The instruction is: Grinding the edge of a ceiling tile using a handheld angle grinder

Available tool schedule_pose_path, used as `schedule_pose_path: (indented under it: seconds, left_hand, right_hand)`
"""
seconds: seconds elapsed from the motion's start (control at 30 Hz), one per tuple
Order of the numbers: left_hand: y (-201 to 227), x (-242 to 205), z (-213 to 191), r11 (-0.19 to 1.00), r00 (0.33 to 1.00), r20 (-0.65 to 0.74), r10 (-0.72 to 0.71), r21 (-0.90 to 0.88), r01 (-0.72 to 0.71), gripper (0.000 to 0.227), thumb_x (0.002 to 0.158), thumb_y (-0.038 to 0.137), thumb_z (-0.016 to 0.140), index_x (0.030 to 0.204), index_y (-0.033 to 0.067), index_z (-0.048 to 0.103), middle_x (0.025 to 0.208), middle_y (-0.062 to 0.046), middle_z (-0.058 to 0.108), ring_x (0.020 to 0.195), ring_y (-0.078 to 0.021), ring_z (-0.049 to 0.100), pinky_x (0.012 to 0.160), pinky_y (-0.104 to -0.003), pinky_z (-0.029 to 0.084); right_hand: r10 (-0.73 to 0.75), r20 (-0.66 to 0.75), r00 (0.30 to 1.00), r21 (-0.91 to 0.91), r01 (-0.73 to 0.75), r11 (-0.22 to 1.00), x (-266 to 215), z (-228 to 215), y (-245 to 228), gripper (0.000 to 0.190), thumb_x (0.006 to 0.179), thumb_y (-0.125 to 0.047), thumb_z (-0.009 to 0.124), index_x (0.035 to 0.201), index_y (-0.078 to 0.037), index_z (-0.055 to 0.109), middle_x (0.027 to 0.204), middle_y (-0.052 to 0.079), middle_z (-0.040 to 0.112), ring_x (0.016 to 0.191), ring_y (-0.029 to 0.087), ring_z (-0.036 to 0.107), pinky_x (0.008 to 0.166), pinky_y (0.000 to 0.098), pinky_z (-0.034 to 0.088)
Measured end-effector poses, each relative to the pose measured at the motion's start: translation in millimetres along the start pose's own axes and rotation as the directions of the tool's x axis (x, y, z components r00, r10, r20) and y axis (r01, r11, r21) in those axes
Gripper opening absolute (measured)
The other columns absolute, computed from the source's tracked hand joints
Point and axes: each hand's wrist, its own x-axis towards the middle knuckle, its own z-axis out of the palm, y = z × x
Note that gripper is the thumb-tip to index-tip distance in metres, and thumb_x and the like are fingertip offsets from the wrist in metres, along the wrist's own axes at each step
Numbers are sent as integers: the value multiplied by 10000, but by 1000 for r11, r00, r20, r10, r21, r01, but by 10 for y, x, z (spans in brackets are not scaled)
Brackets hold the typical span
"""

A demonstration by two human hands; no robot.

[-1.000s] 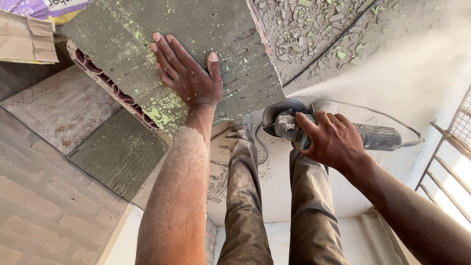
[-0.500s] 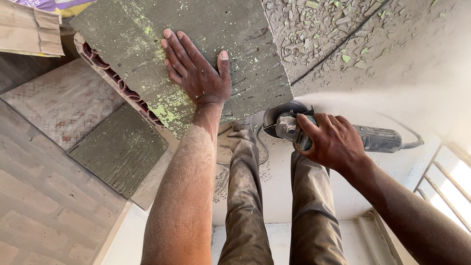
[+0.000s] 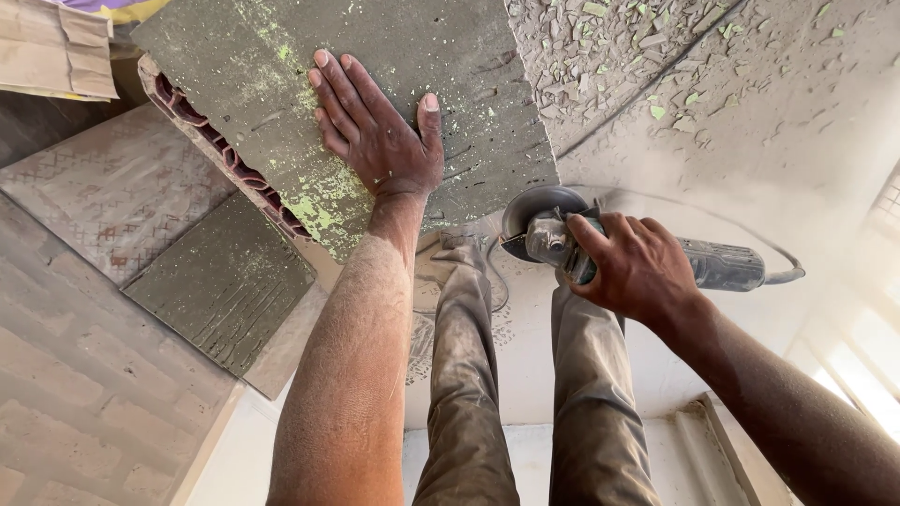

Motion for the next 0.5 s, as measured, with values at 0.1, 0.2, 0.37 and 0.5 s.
schedule_pose_path:
  seconds: [0.1, 0.2, 0.37, 0.5]
  left_hand:
    - [-17, -11, 56, 1000, 1000, -24, 2, -8, -3, 919, 1055, 706, 210, 1675, 31, 150, 1754, -149, 68, 1669, -332, 93, 1359, -527, 236]
    - [-11, -7, 39, 1000, 1000, -20, 2, -10, -3, 924, 1056, 715, 202, 1675, 32, 149, 1754, -149, 63, 1670, -331, 88, 1366, -526, 235]
    - [-14, -6, 19, 1000, 1000, -1, -2, 15, 2, 932, 1044, 722, 188, 1680, 41, 152, 1757, -140, 60, 1675, -326, 85, 1379, -511, 228]
    - [0, 3, -1, 1000, 1000, 1, 1, 17, -1, 920, 1050, 711, 193, 1675, 36, 171, 1751, -144, 65, 1669, -328, 102, 1369, -521, 246]
  right_hand:
    - [-29, 234, 972, 38, 21, 999, -37, -62, -25, 1049, 660, -713, 815, 1495, -176, 476, 1163, 215, 678, 932, 373, 722, 821, 470, 612]
    - [-11, 201, 980, 15, 9, 1000, -122, -18, -78, 872, 745, -731, 723, 1432, -224, 543, 1096, 167, 682, 893, 368, 729, 787, 448, 583]
    - [-8, 120, 993, -11, 9, 1000, -84, -10, -59, 859, 706, -691, 760, 1394, -223, 544, 1073, 157, 691, 843, 352, 729, 762, 446, 580]
    - [5, 72, 997, -47, -1, 999, -43, -29, -43, 875, 651, -666, 780, 1380, -231, 568, 1061, 131, 679, 854, 335, 716, 759, 434, 563]
